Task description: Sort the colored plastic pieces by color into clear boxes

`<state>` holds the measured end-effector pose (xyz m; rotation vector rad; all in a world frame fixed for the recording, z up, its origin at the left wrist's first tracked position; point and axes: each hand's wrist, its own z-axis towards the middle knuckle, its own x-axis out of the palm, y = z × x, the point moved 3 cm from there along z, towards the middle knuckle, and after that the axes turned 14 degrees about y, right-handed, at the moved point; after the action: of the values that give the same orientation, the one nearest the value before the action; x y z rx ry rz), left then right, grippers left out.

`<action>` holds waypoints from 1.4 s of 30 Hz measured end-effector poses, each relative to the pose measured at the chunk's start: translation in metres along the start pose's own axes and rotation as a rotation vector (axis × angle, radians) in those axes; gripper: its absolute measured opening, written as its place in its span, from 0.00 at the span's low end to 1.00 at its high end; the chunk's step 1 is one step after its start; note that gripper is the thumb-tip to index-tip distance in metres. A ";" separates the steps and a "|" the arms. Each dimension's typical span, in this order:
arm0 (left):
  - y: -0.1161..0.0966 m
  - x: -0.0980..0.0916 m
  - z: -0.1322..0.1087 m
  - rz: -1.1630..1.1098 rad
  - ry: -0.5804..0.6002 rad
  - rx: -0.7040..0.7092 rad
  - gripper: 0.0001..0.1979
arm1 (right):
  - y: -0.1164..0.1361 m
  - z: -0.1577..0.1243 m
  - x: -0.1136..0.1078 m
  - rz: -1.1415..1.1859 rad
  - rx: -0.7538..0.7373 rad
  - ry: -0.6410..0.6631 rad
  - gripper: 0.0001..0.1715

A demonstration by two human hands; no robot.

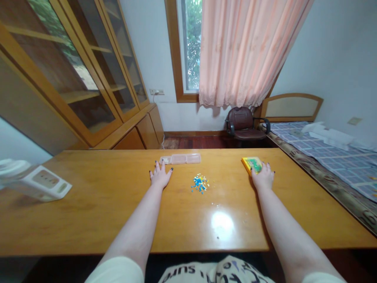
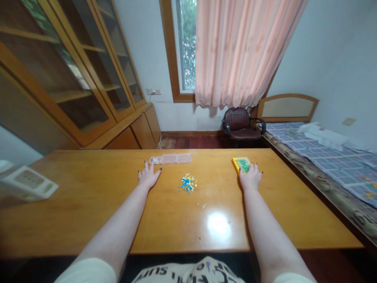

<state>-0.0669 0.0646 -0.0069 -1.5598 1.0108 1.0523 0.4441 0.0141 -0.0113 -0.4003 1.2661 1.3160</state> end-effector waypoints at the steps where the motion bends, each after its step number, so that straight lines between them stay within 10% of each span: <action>1: 0.001 -0.001 0.000 -0.016 -0.011 -0.004 0.40 | 0.000 0.000 -0.001 0.032 -0.026 -0.001 0.36; 8: -0.002 -0.013 -0.011 -0.233 -0.101 -0.049 0.39 | 0.058 -0.023 -0.027 0.307 -0.358 0.019 0.28; 12: -0.057 -0.008 -0.030 -0.484 -0.025 0.393 0.37 | 0.130 -0.050 -0.027 0.780 -0.463 0.084 0.30; 17: -0.121 0.026 -0.067 -1.352 0.206 0.631 0.41 | 0.189 -0.089 0.016 1.281 -0.445 0.368 0.38; 23: -0.126 0.038 -0.088 -1.502 0.208 0.680 0.44 | 0.196 -0.122 0.041 1.048 -0.658 0.609 0.34; 42: -0.130 0.052 -0.082 -1.555 0.186 0.502 0.28 | 0.205 -0.129 0.013 0.569 -0.747 0.553 0.23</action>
<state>0.0837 0.0041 -0.0095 -1.4298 -0.0538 -0.4086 0.2061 -0.0236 0.0174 -1.0335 1.3424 2.2795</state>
